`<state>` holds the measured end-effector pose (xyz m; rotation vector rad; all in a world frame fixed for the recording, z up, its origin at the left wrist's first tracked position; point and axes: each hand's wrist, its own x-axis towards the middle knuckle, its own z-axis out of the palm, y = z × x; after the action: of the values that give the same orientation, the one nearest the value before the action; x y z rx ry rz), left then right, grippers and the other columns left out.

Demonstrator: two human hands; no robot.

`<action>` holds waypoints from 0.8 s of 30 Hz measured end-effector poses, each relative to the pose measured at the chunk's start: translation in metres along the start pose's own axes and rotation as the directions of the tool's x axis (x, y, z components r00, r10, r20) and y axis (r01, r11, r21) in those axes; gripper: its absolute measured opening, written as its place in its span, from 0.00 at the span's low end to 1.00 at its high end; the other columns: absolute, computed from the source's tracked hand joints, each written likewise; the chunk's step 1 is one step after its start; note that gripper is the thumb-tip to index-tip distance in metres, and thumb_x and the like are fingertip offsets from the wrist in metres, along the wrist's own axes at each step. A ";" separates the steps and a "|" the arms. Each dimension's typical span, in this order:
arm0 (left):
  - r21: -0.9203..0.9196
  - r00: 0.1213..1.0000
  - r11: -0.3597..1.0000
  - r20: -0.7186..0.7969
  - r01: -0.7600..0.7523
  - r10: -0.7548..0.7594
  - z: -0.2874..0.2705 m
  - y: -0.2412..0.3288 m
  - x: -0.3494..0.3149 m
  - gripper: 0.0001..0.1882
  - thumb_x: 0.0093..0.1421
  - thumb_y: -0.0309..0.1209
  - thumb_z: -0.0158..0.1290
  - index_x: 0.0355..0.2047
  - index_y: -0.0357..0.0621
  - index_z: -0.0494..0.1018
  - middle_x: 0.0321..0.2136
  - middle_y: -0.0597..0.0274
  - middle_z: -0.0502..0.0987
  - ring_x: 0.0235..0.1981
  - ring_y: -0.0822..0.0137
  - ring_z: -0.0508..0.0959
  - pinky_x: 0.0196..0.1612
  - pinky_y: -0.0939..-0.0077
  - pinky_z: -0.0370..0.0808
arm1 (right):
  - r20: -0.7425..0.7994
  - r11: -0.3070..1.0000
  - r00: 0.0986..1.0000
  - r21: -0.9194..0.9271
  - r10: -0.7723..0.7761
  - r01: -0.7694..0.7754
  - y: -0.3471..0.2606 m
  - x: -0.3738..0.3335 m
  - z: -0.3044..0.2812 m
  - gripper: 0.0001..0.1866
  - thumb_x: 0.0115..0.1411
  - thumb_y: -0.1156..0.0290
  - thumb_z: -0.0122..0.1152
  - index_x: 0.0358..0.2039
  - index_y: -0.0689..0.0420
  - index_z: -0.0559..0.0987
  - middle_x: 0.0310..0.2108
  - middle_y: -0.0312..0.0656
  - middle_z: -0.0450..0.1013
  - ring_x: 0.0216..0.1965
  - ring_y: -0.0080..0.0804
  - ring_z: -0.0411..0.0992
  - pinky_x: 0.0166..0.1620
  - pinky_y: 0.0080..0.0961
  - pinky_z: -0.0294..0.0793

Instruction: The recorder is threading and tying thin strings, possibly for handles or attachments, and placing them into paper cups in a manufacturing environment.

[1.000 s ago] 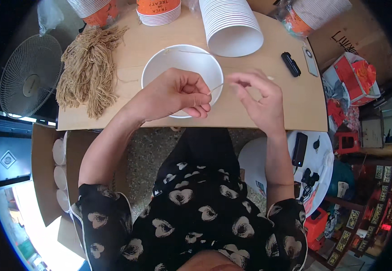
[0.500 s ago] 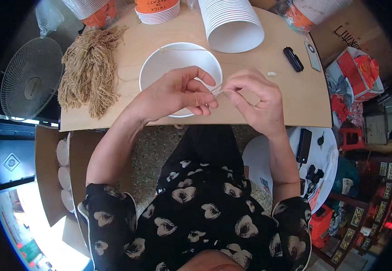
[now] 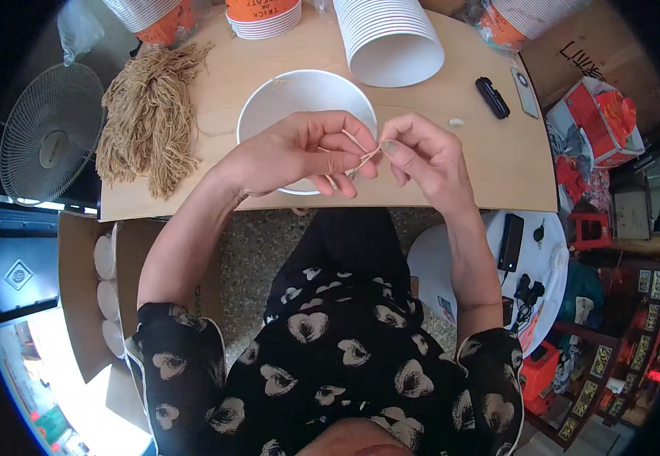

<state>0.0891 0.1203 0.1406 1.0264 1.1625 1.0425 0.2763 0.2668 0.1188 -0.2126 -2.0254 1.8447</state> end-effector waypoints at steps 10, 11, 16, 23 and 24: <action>0.096 0.997 0.995 0.068 0.021 -0.028 0.000 -0.001 0.004 0.13 0.71 0.36 0.47 0.48 0.43 0.73 0.38 0.63 0.82 0.29 0.75 0.82 0.27 0.86 0.75 | -0.166 0.979 0.978 -0.181 -0.124 0.093 0.003 -0.006 0.003 0.07 0.64 0.72 0.61 0.38 0.63 0.79 0.27 0.31 0.74 0.28 0.11 0.67 0.30 0.11 0.63; 0.096 0.997 0.995 0.068 0.020 -0.026 0.000 -0.001 0.004 0.13 0.71 0.36 0.47 0.48 0.43 0.73 0.38 0.63 0.82 0.29 0.75 0.82 0.27 0.86 0.75 | -0.165 0.979 0.978 -0.183 -0.124 0.093 0.004 -0.005 0.004 0.07 0.64 0.72 0.61 0.38 0.63 0.79 0.27 0.31 0.74 0.28 0.11 0.67 0.30 0.11 0.63; 0.083 0.996 0.994 0.046 0.074 -0.078 -0.001 -0.002 0.007 0.17 0.71 0.41 0.46 0.46 0.42 0.76 0.29 0.66 0.79 0.25 0.77 0.80 0.28 0.86 0.75 | -0.154 0.977 0.973 -0.151 -0.175 0.152 0.002 -0.003 0.008 0.06 0.63 0.74 0.62 0.37 0.63 0.79 0.28 0.31 0.75 0.28 0.11 0.67 0.30 0.11 0.64; -0.060 0.998 0.996 0.031 0.064 -0.062 -0.008 -0.011 0.007 0.16 0.70 0.40 0.48 0.43 0.40 0.77 0.28 0.68 0.78 0.26 0.78 0.78 0.29 0.87 0.74 | -0.017 0.960 0.978 -0.198 -0.208 0.200 0.007 -0.001 -0.003 0.05 0.61 0.74 0.63 0.35 0.62 0.80 0.28 0.32 0.74 0.26 0.14 0.64 0.30 0.13 0.62; -0.040 0.998 0.997 0.033 0.059 -0.057 -0.010 -0.012 0.008 0.14 0.70 0.38 0.49 0.44 0.41 0.77 0.29 0.68 0.78 0.28 0.78 0.78 0.31 0.86 0.75 | -0.010 0.957 0.970 -0.166 -0.242 0.237 0.008 0.000 -0.003 0.04 0.60 0.74 0.63 0.34 0.62 0.80 0.28 0.32 0.74 0.25 0.14 0.64 0.30 0.13 0.62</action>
<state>0.0811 0.1264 0.1262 0.9683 1.1342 0.9970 0.2760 0.2705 0.1108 -0.0359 -2.0810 1.5220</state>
